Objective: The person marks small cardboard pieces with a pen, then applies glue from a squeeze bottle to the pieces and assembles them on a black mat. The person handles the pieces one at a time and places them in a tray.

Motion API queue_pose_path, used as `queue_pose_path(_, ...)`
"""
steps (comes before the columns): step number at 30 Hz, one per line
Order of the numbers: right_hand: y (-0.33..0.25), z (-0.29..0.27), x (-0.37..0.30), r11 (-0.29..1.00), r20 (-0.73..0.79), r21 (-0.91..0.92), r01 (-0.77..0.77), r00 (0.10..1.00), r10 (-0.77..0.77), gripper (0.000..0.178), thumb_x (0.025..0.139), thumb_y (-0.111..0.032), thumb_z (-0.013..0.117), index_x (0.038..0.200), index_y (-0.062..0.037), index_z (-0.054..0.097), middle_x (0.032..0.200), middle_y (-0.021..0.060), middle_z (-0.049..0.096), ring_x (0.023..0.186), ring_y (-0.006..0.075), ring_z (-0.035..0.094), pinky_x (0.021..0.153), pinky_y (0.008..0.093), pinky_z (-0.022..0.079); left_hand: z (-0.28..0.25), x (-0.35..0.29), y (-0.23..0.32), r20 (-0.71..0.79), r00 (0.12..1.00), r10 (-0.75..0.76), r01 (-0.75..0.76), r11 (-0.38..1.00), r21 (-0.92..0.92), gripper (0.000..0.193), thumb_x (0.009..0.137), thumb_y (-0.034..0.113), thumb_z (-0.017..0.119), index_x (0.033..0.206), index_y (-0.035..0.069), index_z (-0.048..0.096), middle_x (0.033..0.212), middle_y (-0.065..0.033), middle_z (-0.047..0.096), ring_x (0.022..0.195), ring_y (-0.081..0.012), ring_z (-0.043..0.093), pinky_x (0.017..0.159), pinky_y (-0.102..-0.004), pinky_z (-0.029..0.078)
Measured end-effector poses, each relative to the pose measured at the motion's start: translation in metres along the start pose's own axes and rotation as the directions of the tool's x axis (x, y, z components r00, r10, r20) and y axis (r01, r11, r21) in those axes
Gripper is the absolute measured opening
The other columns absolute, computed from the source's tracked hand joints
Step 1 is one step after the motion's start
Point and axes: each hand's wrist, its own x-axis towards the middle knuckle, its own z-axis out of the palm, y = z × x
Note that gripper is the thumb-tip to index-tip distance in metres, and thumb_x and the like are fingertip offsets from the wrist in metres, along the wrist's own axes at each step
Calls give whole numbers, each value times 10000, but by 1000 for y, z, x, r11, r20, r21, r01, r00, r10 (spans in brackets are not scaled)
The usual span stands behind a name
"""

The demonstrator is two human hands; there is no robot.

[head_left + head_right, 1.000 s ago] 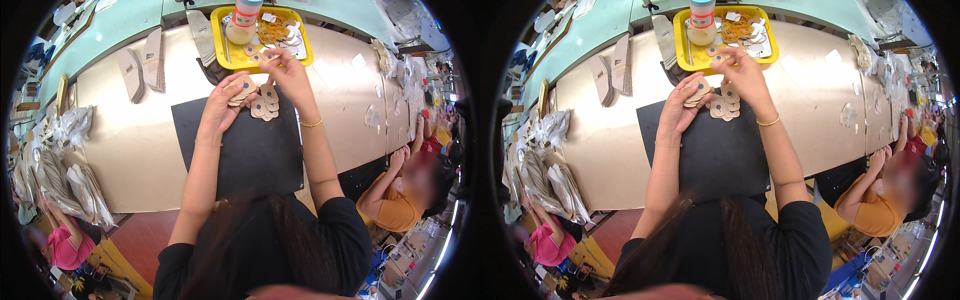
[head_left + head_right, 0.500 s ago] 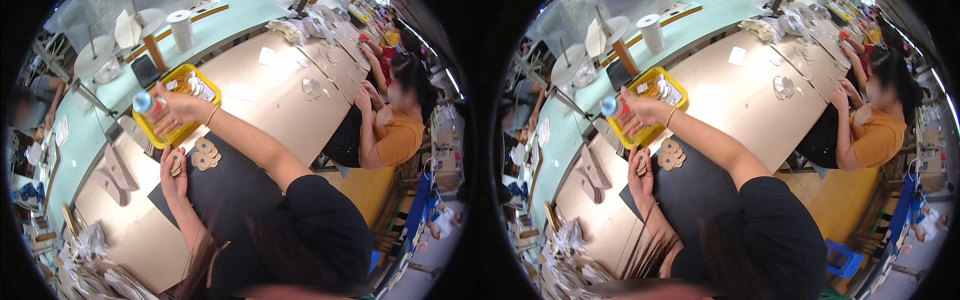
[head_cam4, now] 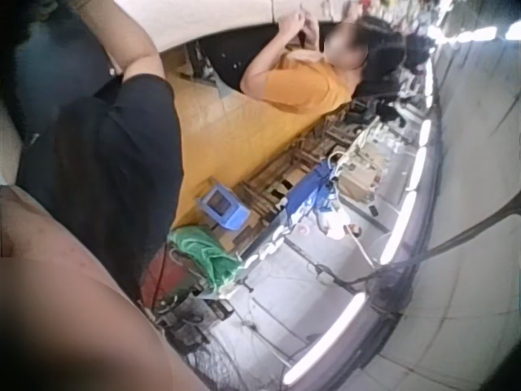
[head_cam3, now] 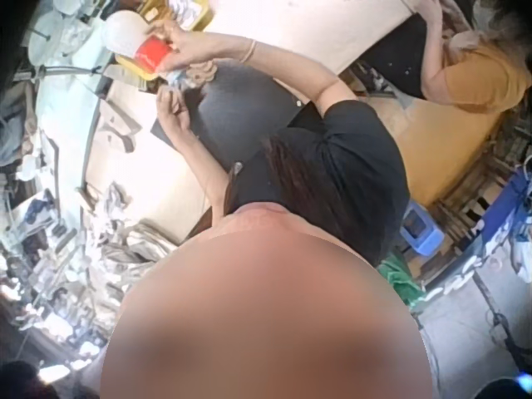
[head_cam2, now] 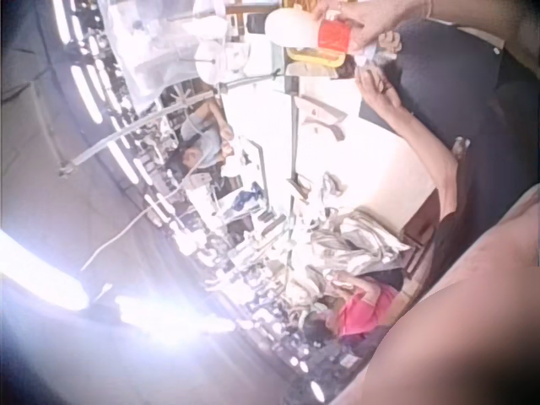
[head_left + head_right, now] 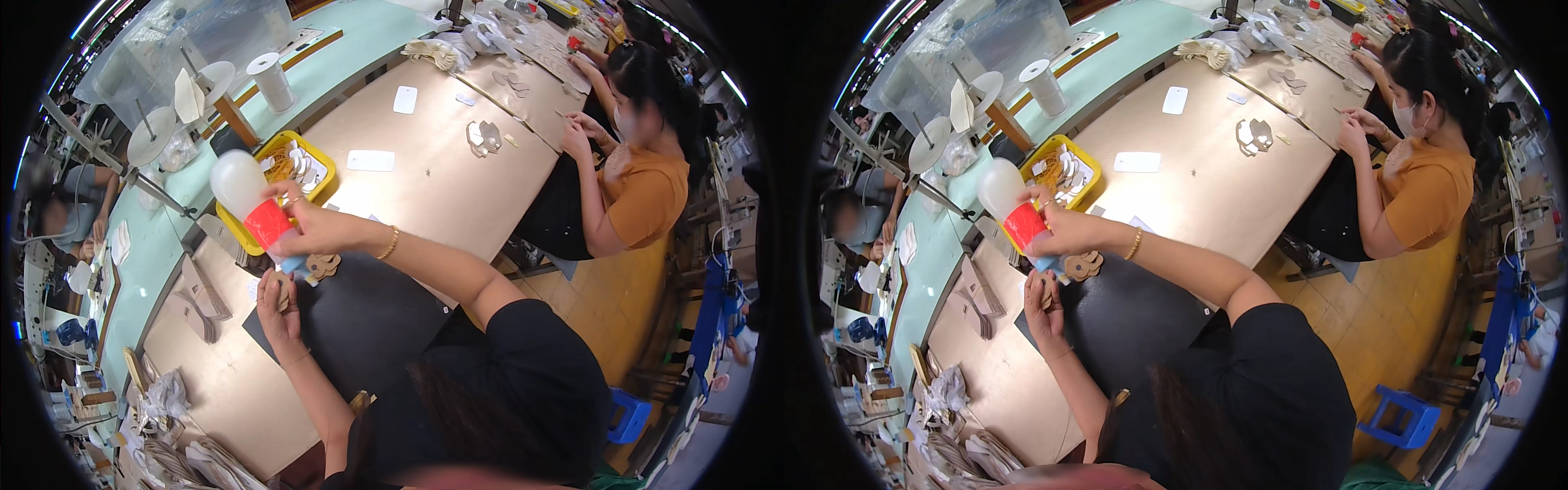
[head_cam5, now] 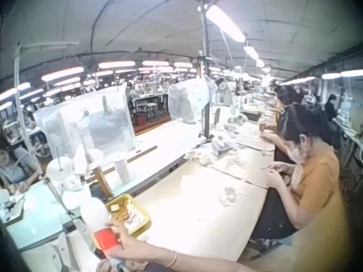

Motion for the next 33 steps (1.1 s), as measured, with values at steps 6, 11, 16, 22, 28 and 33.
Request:
queue_pose_path(6,-27,-13,-52,996,-120,22,85,989,-82,843,694,-52,730,1375,-89,234,1180,142,453,1047,198,527,914,312,450,11,-56,-8,51,998,-45,37,988,152,337,827,80,681,1121,9,532,949,-156,626,771,-243,668,536,-256,563)
queue_pose_path(11,-22,-17,-78,980,-188,-146,136,969,-163,714,653,-99,803,1255,-8,430,1151,110,524,1078,177,523,930,309,439,12,-86,-28,97,990,-106,79,965,251,355,836,110,672,1130,-22,523,891,-142,612,656,-193,625,481,-232,503)
queue_pose_path(16,-33,-28,-111,997,-153,-65,33,987,-43,571,650,-145,842,1115,3,545,992,63,623,921,130,589,817,280,495,13,-108,-50,28,995,-93,85,975,204,362,857,103,643,1157,-46,503,892,-141,608,671,-181,623,499,-227,509)
queue_pose_path(22,-30,-39,-119,983,-337,74,168,932,-134,435,692,-169,826,1025,-24,587,949,34,611,865,110,571,767,290,496,14,-126,-61,-28,991,-130,133,969,209,326,861,94,637,1145,-28,533,913,-113,626,721,-176,652,569,-247,564)
queue_pose_path(28,-37,-40,-112,899,-454,340,277,885,-101,737,806,-631,573,1215,-30,446,1015,59,563,908,157,594,815,334,519,13,-129,-68,10,1000,-22,19,972,234,303,878,120,629,1135,-19,548,920,-106,629,731,-169,654,592,-262,577)
queue_pose_path(33,-50,-35,-100,874,-443,404,269,894,-71,668,856,-598,543,1208,-37,448,964,61,574,875,164,603,800,335,524,12,-132,-72,53,999,11,-25,963,268,320,883,127,626,1151,-27,545,922,-112,624,742,-167,646,607,-269,574)
